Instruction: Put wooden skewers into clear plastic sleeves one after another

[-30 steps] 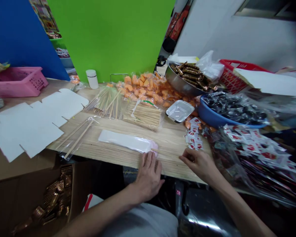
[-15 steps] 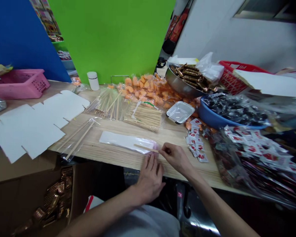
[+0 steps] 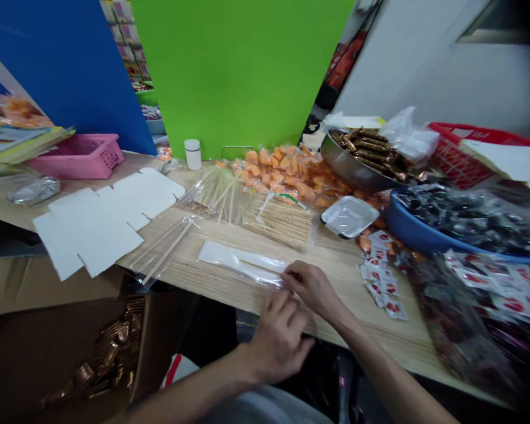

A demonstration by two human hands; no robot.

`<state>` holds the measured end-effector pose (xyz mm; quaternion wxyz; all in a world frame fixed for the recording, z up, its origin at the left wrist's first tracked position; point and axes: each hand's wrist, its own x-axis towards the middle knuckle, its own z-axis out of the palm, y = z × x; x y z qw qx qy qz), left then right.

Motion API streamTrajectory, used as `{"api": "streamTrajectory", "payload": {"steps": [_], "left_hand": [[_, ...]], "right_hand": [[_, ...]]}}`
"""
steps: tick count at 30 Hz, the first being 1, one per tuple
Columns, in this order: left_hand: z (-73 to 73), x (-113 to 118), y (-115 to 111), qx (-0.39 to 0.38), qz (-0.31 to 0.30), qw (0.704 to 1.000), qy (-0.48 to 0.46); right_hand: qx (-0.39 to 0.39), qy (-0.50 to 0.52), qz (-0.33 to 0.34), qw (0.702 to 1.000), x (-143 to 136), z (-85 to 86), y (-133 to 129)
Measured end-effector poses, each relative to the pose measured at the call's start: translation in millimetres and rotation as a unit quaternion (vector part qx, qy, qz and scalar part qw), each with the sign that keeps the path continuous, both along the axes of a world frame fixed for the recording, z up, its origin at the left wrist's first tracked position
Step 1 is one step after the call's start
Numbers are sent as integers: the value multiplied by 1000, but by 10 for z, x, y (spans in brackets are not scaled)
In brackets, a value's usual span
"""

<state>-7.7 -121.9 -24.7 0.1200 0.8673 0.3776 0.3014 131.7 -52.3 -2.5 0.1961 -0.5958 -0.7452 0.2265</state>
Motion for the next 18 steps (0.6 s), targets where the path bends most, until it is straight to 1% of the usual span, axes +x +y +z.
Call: {"api": "streamTrajectory", "payload": {"steps": [1,2,4,6,7,9,11,13,15,18], "left_hand": [[59,-109,75,7,54,998,-33],[113,-235,172,13,122,991,-53],[192,-506,407,11,268,962,-46],[223,-746,648,-19,350,936,18],[225,-835,750,-41,370,926,55],[215,-940,897,-83,376,916,112],[200,-961,966,-111,360,916,139],[186,-940,983,-128,350,917,143],[168,-922,983,-141,355,915,131],[126,-938,990,-146,368,912,107]], "right_hand": [[-2,0,2,1000,20,-3,-1],[-5,0,3,1000,41,-5,-2],[-5,-7,6,1000,69,-10,-3],[8,-18,6,1000,74,-15,6],[17,-22,3,1000,69,-17,15],[28,-29,1,999,53,-16,36],[37,-38,1,999,40,-3,50],[44,-47,2,998,52,22,48],[47,-54,-1,997,109,50,25],[48,-55,-18,997,305,76,-40]]}}
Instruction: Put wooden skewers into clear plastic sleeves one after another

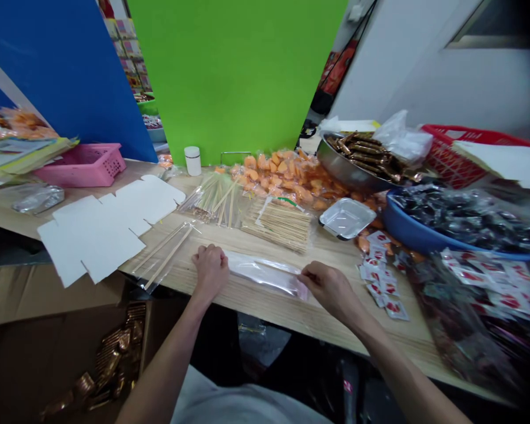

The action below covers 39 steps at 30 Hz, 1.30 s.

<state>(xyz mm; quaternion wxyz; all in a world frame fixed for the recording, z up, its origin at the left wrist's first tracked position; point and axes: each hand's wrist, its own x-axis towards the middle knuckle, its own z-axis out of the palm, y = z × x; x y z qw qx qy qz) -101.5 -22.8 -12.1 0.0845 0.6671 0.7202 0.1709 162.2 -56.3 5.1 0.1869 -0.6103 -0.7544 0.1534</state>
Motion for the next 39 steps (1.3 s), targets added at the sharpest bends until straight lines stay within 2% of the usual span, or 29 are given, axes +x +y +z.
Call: {"api": "streamTrajectory", "payload": {"steps": [4,6,8,9,11,13,15,17,20,23,25,29,30,34,37,39], "left_hand": [[24,-28,-4,8,-4,1000,-3],[138,21,-51,42,-7,999,-6],[322,133,-139,111,-37,993,-8],[425,208,-195,144,-72,987,-8],[603,375,-319,152,-208,966,-10],[690,525,-433,74,-367,927,-28],[666,623,-519,-16,-445,892,-71],[573,656,-570,-71,-441,886,-122],[448,632,-599,-110,-395,898,-160],[424,636,-609,-127,-374,900,-187],[444,682,-619,-132,-371,893,-216],[469,772,-641,-141,-378,865,-298],[465,774,-645,-144,-373,862,-311],[427,713,-648,-155,-325,871,-336],[395,686,-653,-155,-296,868,-368],[381,697,-662,-172,-291,853,-398]], "right_hand": [[-3,34,-48,998,336,26,-117],[-12,54,-48,997,414,73,-188],[-19,65,-12,998,378,151,-268],[-20,65,16,998,320,196,-308],[-19,61,74,995,157,289,-382],[-14,60,123,991,-1,368,-442],[-7,56,153,987,-82,423,-476],[0,55,144,988,-52,451,-478],[40,100,33,994,119,457,-442],[52,178,-61,981,186,439,-431],[24,217,-49,975,89,420,-462],[-26,244,55,968,-186,377,-534],[-26,252,49,966,-206,365,-537],[-23,314,-61,947,-81,294,-503],[-40,363,-75,928,-2,256,-506],[-23,373,-81,924,-22,269,-532]]}}
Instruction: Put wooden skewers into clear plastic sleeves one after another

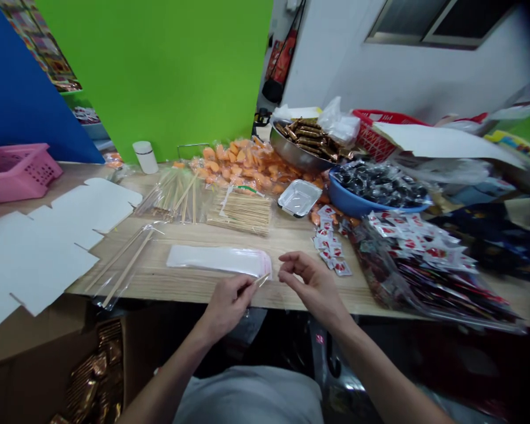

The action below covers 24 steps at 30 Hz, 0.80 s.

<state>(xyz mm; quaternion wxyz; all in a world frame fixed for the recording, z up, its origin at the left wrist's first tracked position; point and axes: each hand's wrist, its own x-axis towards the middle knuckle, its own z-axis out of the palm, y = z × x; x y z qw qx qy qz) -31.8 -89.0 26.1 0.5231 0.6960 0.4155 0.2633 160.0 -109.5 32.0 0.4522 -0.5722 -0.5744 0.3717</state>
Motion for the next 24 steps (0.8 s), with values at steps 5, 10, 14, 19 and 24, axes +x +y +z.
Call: {"api": "streamTrajectory", "payload": {"steps": [5,10,14,19,24], "left_hand": [[-8,46,-20,-116,-41,986,-109],[-30,71,-14,-135,-52,977,-158],[-62,86,-16,-179,-36,968,-173],[-83,101,-26,-227,-11,954,-194],[-76,115,-61,-235,-26,952,-195]], "right_hand": [[8,-10,42,999,-136,119,-51],[13,-54,68,996,-182,173,-66],[30,-101,73,992,-182,163,-98],[157,-166,18,973,-187,139,-136],[215,-298,38,929,-207,78,-143]]}}
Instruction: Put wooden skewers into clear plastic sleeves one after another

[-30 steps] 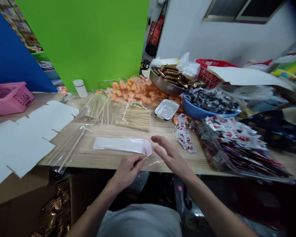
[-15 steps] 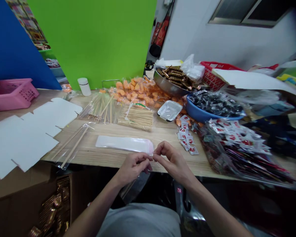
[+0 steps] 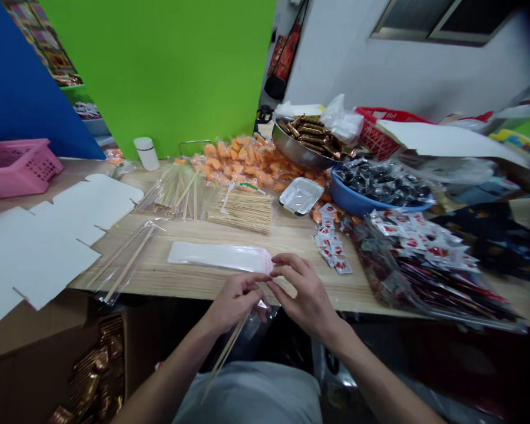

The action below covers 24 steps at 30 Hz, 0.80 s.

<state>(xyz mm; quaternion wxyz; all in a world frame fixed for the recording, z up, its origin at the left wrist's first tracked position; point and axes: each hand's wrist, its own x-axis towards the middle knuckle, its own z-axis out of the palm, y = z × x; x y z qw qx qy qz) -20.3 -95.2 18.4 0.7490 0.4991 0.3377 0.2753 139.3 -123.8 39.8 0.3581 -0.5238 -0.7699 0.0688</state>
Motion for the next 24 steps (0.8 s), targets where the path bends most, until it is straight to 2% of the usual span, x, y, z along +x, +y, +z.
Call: {"api": "streamTrajectory", "payload": {"steps": [3,6,10,12,15,18,20,24], "left_hand": [[20,3,-23,24,-18,999,17],[67,-1,-32,79,-43,995,50],[126,-9,-42,187,-64,973,117],[118,-4,-61,215,-72,963,142],[54,14,-117,183,-108,965,151],[-20,32,-179,126,-137,970,157],[-50,32,-198,97,-126,974,162],[-60,1,-152,60,-66,984,157]], "right_hand": [[23,-53,-4,998,-2,-40,4],[32,-85,-1,996,6,-62,5],[20,-86,-14,996,-17,-123,-37],[12,-70,-27,997,-52,-195,-87],[4,-32,-68,997,-78,-356,-179],[-10,6,-141,990,26,-534,-270],[-31,8,-195,980,180,-643,-328],[-77,-37,-293,952,554,-782,-430]]}}
